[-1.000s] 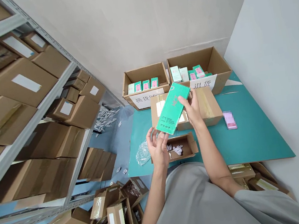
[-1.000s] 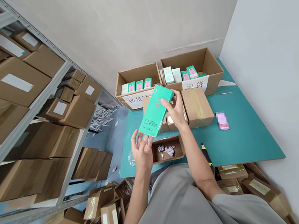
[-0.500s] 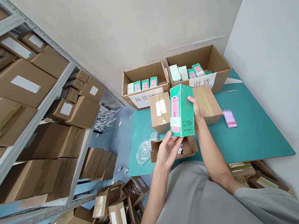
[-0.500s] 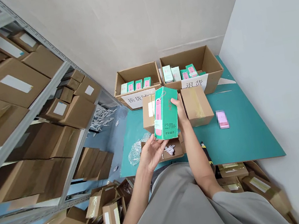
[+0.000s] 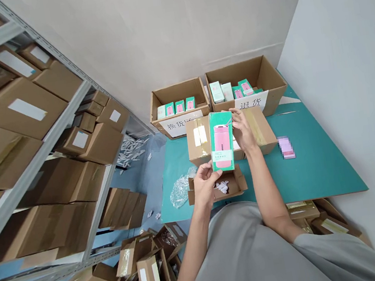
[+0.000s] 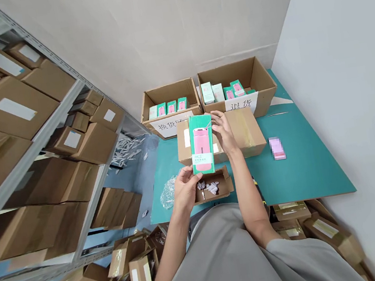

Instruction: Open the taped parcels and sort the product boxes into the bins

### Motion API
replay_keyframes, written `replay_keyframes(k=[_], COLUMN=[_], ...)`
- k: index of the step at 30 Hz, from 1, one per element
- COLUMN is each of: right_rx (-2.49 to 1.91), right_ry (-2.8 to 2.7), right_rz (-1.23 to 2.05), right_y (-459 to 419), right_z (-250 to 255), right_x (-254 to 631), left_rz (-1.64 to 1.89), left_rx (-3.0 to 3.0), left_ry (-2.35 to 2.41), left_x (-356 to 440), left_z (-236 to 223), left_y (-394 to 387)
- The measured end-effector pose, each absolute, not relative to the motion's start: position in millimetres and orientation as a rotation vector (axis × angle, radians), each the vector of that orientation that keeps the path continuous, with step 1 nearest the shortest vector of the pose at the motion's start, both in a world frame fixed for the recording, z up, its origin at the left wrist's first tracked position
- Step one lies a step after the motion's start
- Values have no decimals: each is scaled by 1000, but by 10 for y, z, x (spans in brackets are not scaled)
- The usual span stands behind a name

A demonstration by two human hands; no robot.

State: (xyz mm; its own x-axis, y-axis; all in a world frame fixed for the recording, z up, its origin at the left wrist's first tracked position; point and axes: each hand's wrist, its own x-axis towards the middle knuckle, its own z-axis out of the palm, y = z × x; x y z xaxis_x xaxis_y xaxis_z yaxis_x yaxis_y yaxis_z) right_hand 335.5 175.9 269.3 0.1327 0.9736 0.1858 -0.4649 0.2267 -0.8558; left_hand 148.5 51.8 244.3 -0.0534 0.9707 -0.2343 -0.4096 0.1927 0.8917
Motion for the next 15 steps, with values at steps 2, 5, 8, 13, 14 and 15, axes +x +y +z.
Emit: replay_keyframes(k=[2, 5, 8, 13, 14, 15], right_rx=[-733, -730, -713, -717, -721, -725], right_ry=[-982, -1069, -1094, -1135, -1147, -1159], right_rz=[1153, 1109, 1121, 1181, 1183, 1180], right_y=[1738, 1725, 1745, 1773, 1774, 1774], right_z=[2716, 2725, 2701, 2660, 2656, 2651], right_x=[3378, 3376, 3363, 3396, 3407, 3419], left_rz=[1351, 1398, 1461, 1598, 1616, 1627], left_rx=[794, 912, 1004, 1322, 1402, 1470], left_ry=[1123, 1168, 1203, 1394, 1436, 1473], left_x=[1462, 1445, 1445, 1432, 1425, 1415], left_z=[2436, 2413, 2365, 2343, 2359, 2380], left_y=[534, 535, 510, 459, 452, 446])
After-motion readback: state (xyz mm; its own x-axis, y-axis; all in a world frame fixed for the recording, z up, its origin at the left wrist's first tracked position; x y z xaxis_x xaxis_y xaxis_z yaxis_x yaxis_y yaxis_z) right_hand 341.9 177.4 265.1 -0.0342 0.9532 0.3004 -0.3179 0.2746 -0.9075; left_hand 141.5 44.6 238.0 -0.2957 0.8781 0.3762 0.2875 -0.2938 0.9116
